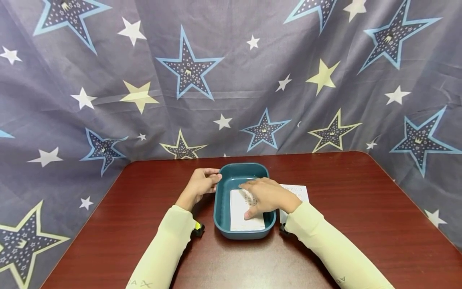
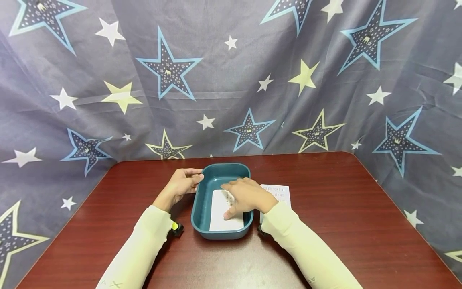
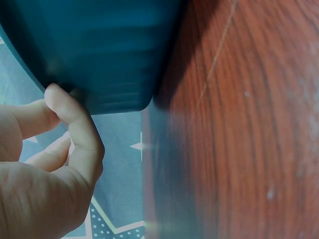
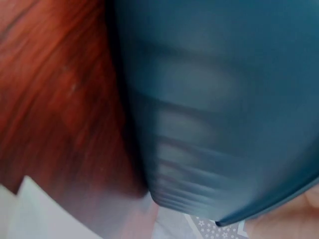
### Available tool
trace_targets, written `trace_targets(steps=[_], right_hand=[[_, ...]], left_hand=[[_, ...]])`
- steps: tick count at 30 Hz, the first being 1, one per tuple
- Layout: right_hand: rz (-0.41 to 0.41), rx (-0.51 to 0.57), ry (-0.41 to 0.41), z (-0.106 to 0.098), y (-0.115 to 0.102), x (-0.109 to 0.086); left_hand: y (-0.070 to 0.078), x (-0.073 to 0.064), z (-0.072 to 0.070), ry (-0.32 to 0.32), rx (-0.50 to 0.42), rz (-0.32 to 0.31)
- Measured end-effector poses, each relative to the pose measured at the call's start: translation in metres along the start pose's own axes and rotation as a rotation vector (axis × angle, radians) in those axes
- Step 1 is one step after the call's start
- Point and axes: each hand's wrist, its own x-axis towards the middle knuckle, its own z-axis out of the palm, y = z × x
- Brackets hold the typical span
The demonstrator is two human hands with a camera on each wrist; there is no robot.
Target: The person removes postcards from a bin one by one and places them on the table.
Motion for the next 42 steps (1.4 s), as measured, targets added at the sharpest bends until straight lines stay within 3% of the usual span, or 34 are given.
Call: trace_targets(steps=[16,42], right_hand=[[0.039,-0.042,-0.035,0.0074,-0.004,-0.0011],[0.085,-0.043,-0.028,0.0044,-0.0065,0.0017]], left_hand=[[-0.0061,-0.0034,0.0018,0.008,0.001,0.026],[-0.0009,-0.0049,0.0014,0.004,-0.002,0.039]])
